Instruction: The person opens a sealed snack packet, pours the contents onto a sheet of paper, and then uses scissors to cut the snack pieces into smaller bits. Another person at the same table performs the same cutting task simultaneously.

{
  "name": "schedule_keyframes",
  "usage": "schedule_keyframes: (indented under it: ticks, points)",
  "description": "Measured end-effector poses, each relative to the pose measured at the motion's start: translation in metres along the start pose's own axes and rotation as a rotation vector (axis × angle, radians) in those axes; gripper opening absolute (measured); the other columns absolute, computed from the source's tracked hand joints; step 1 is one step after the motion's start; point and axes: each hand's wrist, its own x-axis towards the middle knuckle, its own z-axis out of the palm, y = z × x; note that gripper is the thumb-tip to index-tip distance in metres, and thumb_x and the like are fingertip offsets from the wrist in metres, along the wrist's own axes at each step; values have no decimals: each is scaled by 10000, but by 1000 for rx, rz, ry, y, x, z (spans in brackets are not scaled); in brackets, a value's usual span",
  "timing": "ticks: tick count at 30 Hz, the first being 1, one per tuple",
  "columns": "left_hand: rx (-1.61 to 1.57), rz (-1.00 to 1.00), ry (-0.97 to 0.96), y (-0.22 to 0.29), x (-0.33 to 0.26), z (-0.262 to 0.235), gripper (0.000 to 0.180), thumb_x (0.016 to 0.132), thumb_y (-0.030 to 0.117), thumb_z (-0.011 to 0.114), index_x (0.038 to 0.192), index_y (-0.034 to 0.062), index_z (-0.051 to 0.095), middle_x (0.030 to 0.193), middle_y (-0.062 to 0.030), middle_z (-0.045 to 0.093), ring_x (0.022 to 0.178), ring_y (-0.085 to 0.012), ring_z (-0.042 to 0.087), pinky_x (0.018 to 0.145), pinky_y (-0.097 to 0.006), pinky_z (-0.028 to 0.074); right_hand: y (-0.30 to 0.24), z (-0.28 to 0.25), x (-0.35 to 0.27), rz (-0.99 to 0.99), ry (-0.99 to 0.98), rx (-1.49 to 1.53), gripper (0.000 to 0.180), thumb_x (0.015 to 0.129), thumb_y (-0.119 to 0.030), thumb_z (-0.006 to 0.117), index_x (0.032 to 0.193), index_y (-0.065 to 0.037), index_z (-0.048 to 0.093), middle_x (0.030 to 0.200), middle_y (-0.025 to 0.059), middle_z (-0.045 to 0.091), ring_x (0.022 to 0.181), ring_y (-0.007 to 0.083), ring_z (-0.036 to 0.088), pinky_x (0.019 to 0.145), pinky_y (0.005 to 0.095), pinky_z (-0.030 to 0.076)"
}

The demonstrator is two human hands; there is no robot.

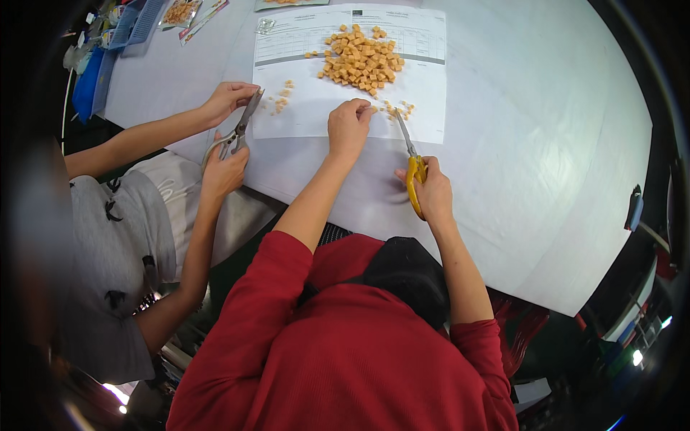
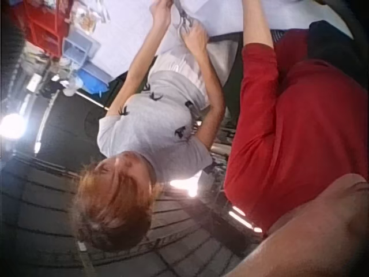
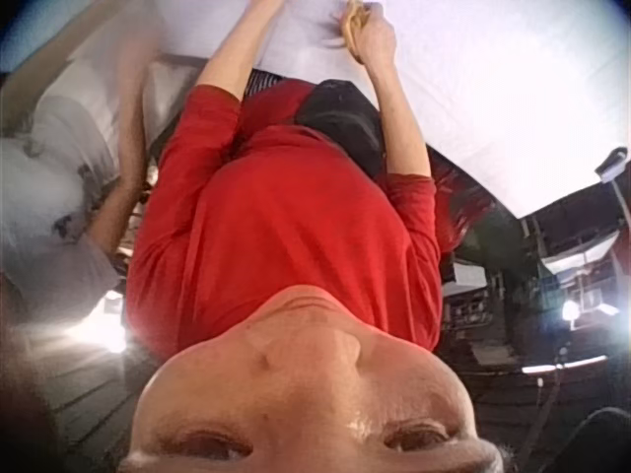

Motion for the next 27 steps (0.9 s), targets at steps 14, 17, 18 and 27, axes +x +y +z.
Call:
schedule_keyframes:
  ticks: [14,17,18,27]
  points:
    - [-556,-412,-199,16,4,-11,145,852,66,655,977,-7,656,895,-82,687,825,-156,666,720,-262,540,-7,-8,-7,-24,-77,125,680,782,-507,700,1170,7,484,963,220,652,911,364,639,775,423,497]
    - [-881,-563,-212,16,3,-14,186,862,44,647,1027,-39,629,944,-107,671,846,-179,662,753,-274,554,-11,-9,-9,-57,-97,97,679,784,-499,702,1181,4,479,988,212,647,931,352,634,795,414,492]
    - [-902,-571,-218,18,3,-16,193,863,37,644,1036,-46,622,959,-115,666,853,-185,660,768,-280,558,-9,-6,-10,-85,-78,84,667,788,-482,707,1186,0,476,984,207,647,925,343,636,795,407,490]
    - [-922,-548,-325,24,2,-32,203,865,15,629,1057,-49,612,987,-135,658,867,-194,659,807,-295,561,-13,-6,-10,-122,-69,46,680,759,-527,712,1136,-4,497,977,188,647,896,359,637,738,425,503]
